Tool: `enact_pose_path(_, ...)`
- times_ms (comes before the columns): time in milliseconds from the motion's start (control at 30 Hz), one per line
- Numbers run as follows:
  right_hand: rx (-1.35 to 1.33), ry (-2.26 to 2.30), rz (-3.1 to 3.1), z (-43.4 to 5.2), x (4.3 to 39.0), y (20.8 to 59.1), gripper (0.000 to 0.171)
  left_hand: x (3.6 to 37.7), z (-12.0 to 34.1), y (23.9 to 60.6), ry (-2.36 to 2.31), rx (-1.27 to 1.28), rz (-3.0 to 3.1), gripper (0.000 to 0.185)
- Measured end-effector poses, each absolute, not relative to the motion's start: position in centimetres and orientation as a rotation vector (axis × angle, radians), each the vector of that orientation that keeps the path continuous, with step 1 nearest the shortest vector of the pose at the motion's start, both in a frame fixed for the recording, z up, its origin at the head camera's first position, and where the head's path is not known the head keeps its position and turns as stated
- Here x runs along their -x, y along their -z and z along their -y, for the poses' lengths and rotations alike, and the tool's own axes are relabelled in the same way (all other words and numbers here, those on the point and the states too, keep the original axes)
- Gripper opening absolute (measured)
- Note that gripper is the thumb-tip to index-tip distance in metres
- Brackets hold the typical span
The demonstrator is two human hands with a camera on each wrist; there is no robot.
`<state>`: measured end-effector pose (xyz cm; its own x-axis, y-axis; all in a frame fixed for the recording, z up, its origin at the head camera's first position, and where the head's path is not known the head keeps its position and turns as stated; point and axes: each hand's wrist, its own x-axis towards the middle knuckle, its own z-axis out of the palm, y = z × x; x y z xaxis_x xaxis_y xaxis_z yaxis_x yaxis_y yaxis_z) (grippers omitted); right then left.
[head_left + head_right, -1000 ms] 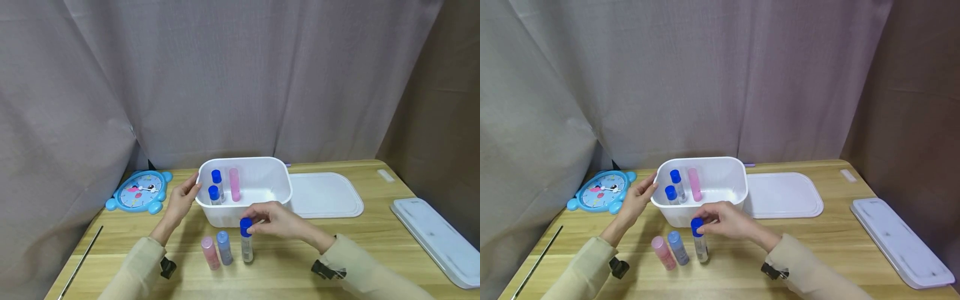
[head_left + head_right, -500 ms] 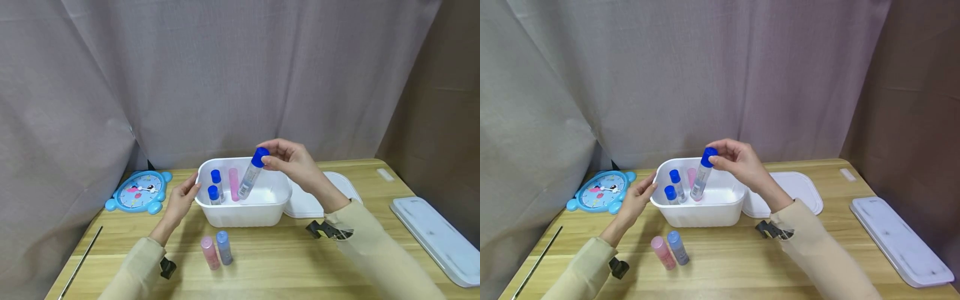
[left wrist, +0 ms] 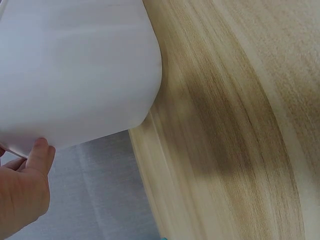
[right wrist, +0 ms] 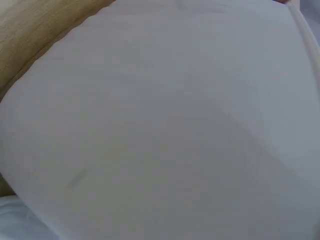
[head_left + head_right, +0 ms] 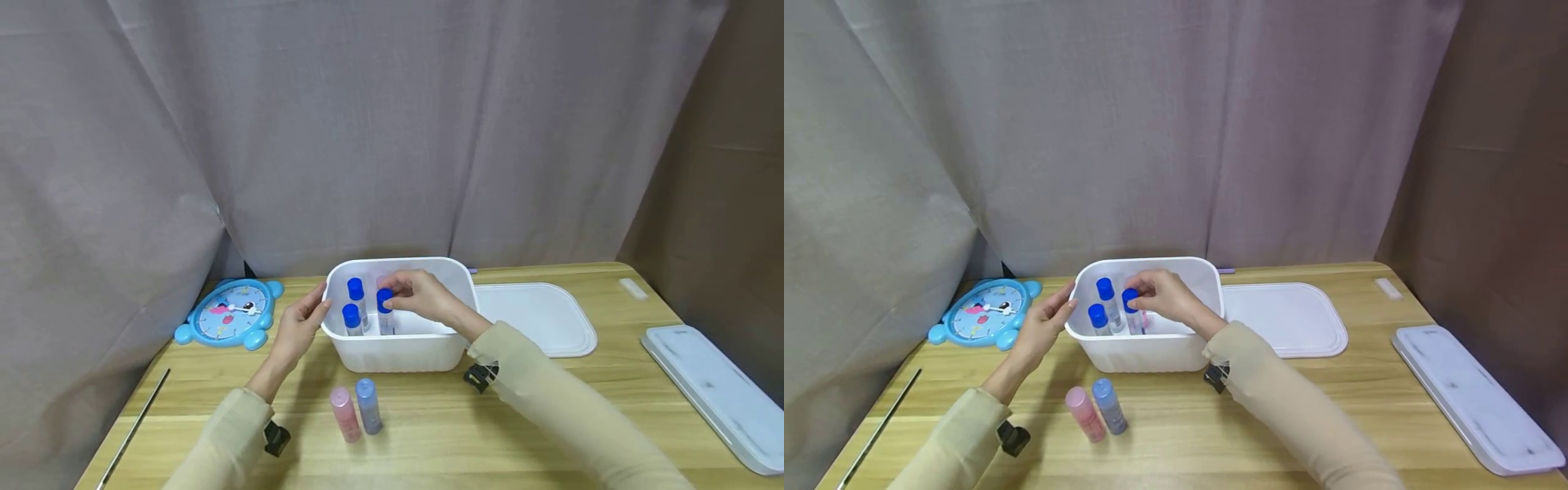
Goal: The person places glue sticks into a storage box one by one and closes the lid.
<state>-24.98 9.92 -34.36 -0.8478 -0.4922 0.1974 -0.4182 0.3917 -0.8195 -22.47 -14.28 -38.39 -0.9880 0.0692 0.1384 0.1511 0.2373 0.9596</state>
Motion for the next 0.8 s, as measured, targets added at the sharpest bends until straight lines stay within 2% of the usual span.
enact_pose_path(333, 0.88, 1.366, -2.551, -9.2, 25.5, 35.5, 0.02, 22.5, 14.3, 38.5, 1.889, 0.235, 2.409, 0.046)
enact_pose_path(633, 0.921, 1.33, -2.59, -9.6, 25.1, 35.2, 0.034, 22.6, 14.3, 38.5, 1.886, 0.243, 2.41, 0.046)
enact_pose_path(800, 0.975, 1.483, -2.638, -9.9, 23.1, 34.1, 0.031, 22.6, 14.3, 38.5, 1.894, 0.233, 2.409, 0.046)
